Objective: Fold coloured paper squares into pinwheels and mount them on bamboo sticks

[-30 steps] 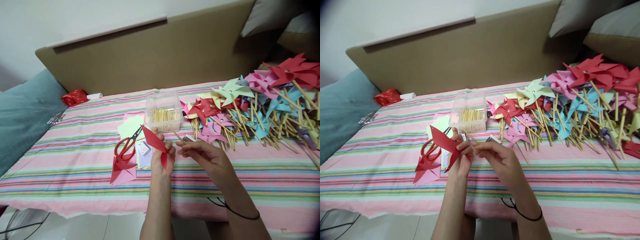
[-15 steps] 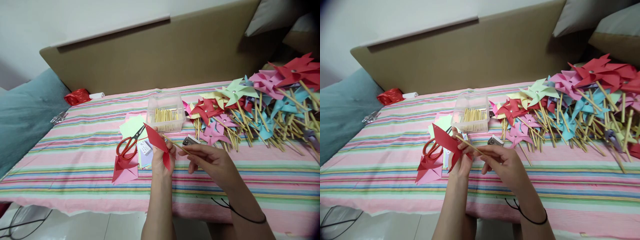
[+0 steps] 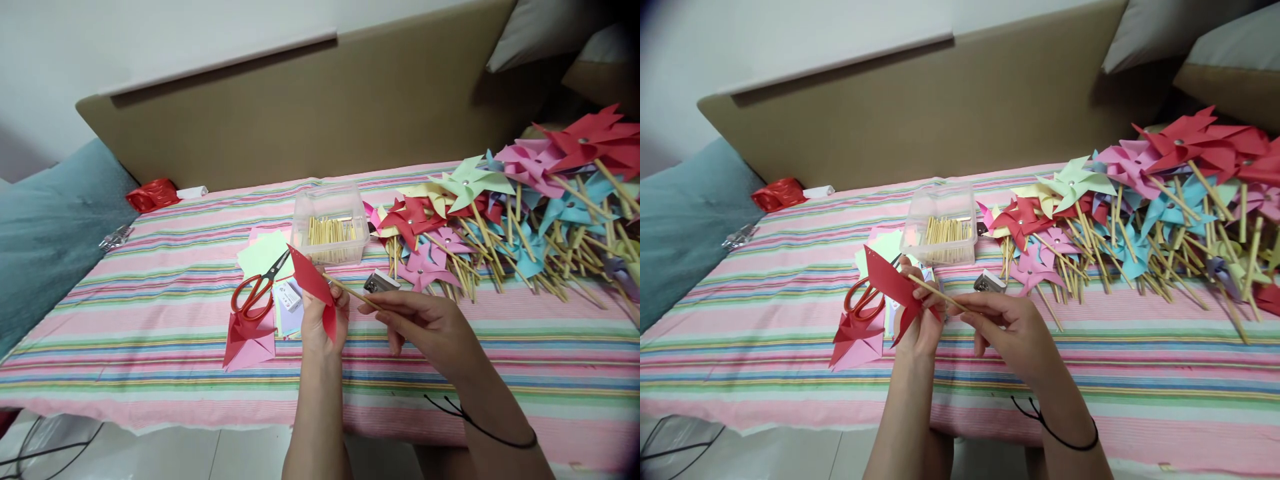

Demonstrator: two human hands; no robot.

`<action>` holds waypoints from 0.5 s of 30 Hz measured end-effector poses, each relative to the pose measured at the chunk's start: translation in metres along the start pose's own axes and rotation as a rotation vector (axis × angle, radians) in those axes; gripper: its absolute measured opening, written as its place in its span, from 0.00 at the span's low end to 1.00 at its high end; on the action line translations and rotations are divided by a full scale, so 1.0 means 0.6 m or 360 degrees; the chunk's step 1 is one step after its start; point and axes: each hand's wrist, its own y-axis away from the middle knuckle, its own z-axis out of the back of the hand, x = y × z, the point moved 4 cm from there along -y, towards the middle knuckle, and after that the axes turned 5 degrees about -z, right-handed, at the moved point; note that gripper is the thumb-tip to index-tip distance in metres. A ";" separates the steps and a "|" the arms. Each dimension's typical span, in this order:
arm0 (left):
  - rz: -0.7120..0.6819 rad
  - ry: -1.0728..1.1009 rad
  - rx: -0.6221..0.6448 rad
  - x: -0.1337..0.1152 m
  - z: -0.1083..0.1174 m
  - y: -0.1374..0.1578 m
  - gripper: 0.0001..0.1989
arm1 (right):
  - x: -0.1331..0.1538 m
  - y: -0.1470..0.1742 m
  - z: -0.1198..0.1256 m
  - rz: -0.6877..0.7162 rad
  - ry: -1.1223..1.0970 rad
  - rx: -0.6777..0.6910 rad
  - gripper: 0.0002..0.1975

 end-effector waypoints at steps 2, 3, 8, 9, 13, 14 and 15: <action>-0.0008 0.0005 0.0000 -0.001 0.000 0.001 0.30 | -0.001 0.000 0.001 -0.0017 0.0006 -0.0010 0.10; -0.0012 0.0010 -0.0001 -0.002 0.000 0.001 0.31 | -0.001 0.000 0.001 -0.0028 0.0006 -0.0009 0.10; -0.0003 0.0068 -0.0002 -0.002 0.000 0.003 0.31 | -0.001 0.001 0.000 -0.0045 -0.0003 0.0017 0.10; 0.0002 0.0082 0.0002 -0.002 0.000 0.003 0.30 | -0.001 0.001 0.000 -0.0043 -0.0003 0.0022 0.10; 0.0006 0.0112 0.0005 -0.001 0.000 0.002 0.31 | -0.001 0.000 0.000 -0.0031 -0.0010 0.0021 0.10; 0.0005 0.0105 0.0002 -0.001 0.000 0.001 0.31 | -0.002 0.000 -0.001 -0.0026 -0.0010 0.0016 0.10; 0.0001 0.0091 -0.0001 -0.002 0.001 0.002 0.31 | -0.002 0.001 -0.001 -0.0024 -0.0008 0.0012 0.10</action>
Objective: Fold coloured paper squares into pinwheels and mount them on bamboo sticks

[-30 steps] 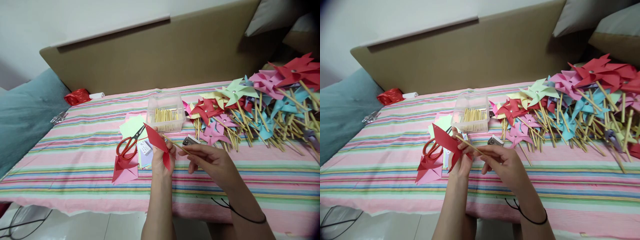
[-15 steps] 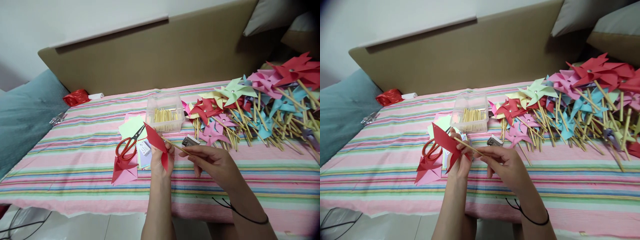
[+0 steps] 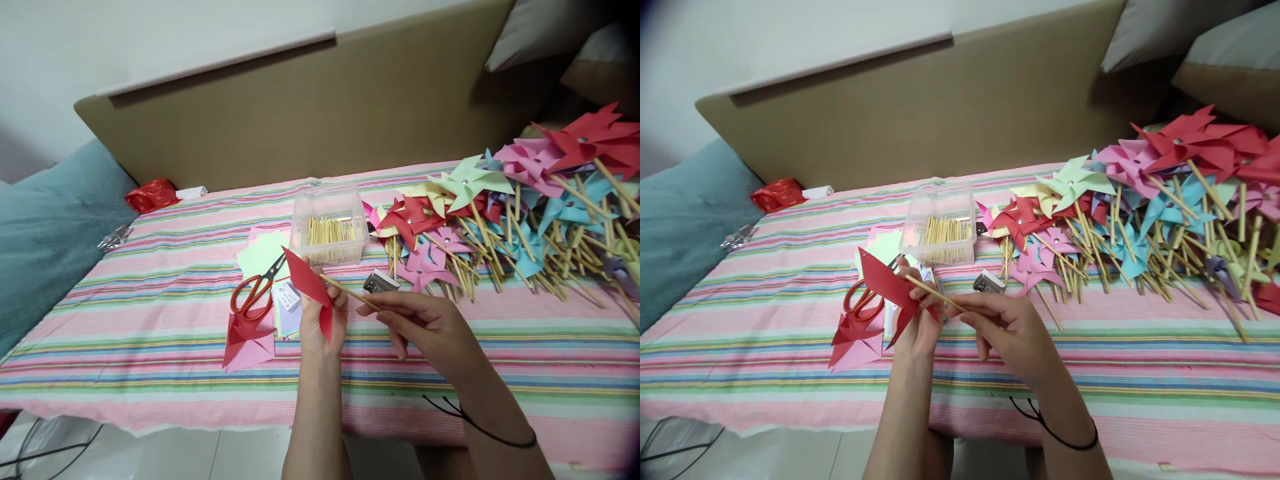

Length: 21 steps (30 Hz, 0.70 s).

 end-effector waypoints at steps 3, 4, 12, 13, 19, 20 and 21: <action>-0.0012 -0.0068 0.0007 -0.001 0.000 0.000 0.28 | -0.001 0.001 0.000 0.0002 0.0023 -0.0016 0.10; -0.0019 -0.0093 0.0013 -0.001 0.000 0.000 0.27 | -0.001 0.001 0.001 0.0004 0.0036 -0.0024 0.10; -0.0059 -0.0237 0.0075 -0.001 0.004 -0.005 0.22 | 0.005 0.004 0.008 0.0057 0.0215 -0.0127 0.11; -0.0075 -0.0265 0.0084 -0.002 0.004 -0.005 0.24 | 0.007 0.005 0.009 0.0079 0.0243 -0.0140 0.10; -0.0152 -0.0505 0.0113 -0.010 -0.003 -0.006 0.34 | 0.019 0.010 0.016 0.0205 0.0316 -0.0223 0.09; -0.0137 -0.0527 0.0123 -0.010 -0.004 -0.007 0.36 | 0.020 0.010 0.017 0.0208 0.0328 -0.0225 0.09; -0.0125 -0.0538 0.0139 -0.010 -0.004 -0.008 0.36 | 0.021 0.011 0.018 0.0211 0.0340 -0.0224 0.09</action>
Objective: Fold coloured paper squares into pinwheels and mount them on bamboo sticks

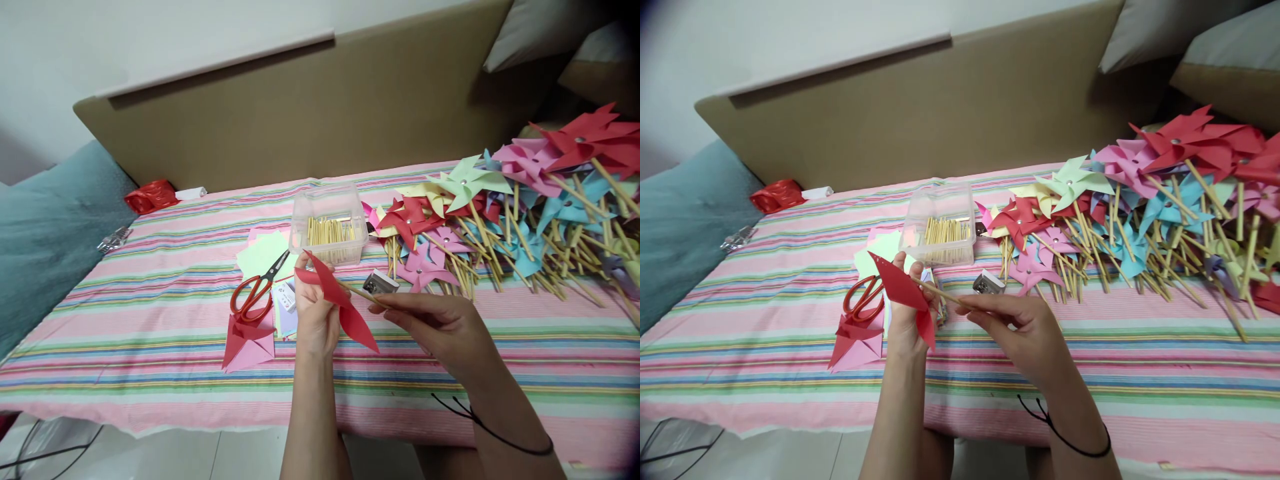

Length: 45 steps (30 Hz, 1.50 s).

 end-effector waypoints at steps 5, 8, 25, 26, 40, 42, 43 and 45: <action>-0.0060 0.0036 0.0138 0.000 -0.002 -0.004 0.34 | 0.002 0.001 0.004 0.0002 0.0039 -0.0019 0.08; -0.0060 0.0028 0.0146 0.002 0.000 -0.005 0.34 | 0.006 0.001 0.003 0.0034 0.0051 -0.0014 0.08; -0.0013 0.0096 0.0177 -0.008 -0.010 -0.002 0.25 | 0.014 0.003 0.000 0.0121 0.0275 0.0082 0.08; -0.0015 0.0098 0.0175 -0.007 -0.009 -0.003 0.25 | 0.013 0.003 -0.001 0.0115 0.0265 0.0078 0.08; -0.0176 -0.0366 -0.0247 -0.001 0.009 -0.015 0.29 | -0.047 -0.015 0.008 -0.0300 0.0273 0.0130 0.14; -0.0188 -0.0393 -0.0299 -0.002 0.013 -0.015 0.29 | -0.051 -0.017 0.009 -0.0298 0.0343 0.0128 0.12; -0.0196 -0.0401 -0.0321 -0.002 0.015 -0.016 0.30 | -0.053 -0.017 0.008 -0.0301 0.0379 0.0134 0.12; -0.0215 -0.0419 -0.0353 -0.002 0.021 -0.017 0.32 | -0.055 -0.018 0.006 -0.0329 0.0439 0.0162 0.11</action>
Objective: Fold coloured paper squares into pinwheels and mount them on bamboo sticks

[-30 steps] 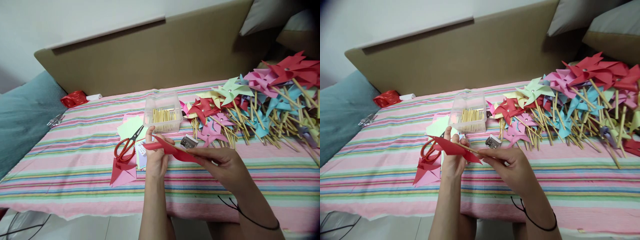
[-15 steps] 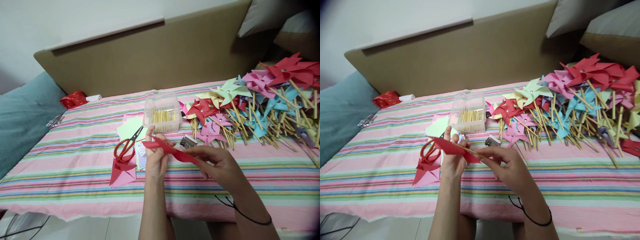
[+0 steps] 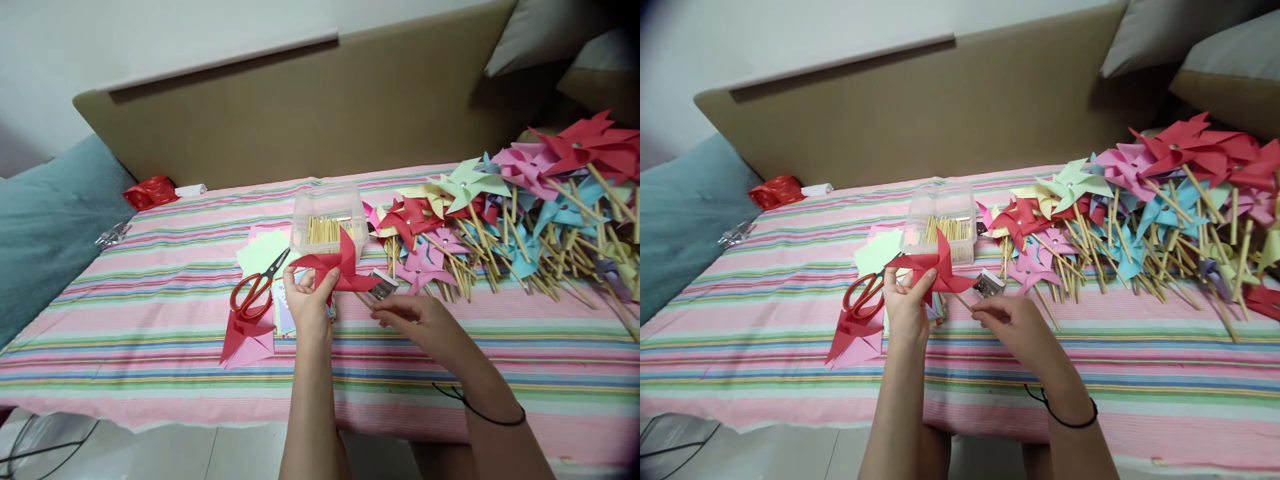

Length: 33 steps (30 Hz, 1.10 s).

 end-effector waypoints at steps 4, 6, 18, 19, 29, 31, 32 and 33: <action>-0.0017 -0.0046 -0.0025 0.003 0.004 -0.004 0.34 | -0.001 -0.002 -0.010 -0.0017 0.0090 0.0086 0.10; -0.0022 -0.0055 -0.0038 0.004 0.004 -0.004 0.34 | -0.001 -0.002 -0.012 0.0002 0.0123 0.0090 0.09; -0.0034 -0.0144 0.0017 0.002 0.000 -0.002 0.31 | -0.015 -0.006 -0.013 -0.0090 0.0067 0.0050 0.08; -0.0023 -0.0139 0.0025 0.002 -0.001 -0.002 0.31 | -0.017 -0.006 -0.011 -0.0108 0.0049 0.0036 0.09; 0.0194 -0.0134 0.0079 0.012 -0.002 -0.004 0.23 | -0.037 -0.005 0.015 -0.0157 -0.0074 -0.0093 0.13; 0.0236 -0.0146 0.0129 0.015 -0.004 -0.003 0.24 | -0.038 -0.007 0.015 -0.0156 -0.0070 -0.0102 0.13; 0.0262 -0.0149 0.0152 0.017 -0.005 -0.001 0.24 | -0.039 -0.008 0.015 -0.0163 -0.0067 -0.0104 0.13; 0.0288 -0.0150 0.0175 0.019 -0.007 0.000 0.24 | -0.039 -0.009 0.014 -0.0170 -0.0066 -0.0105 0.13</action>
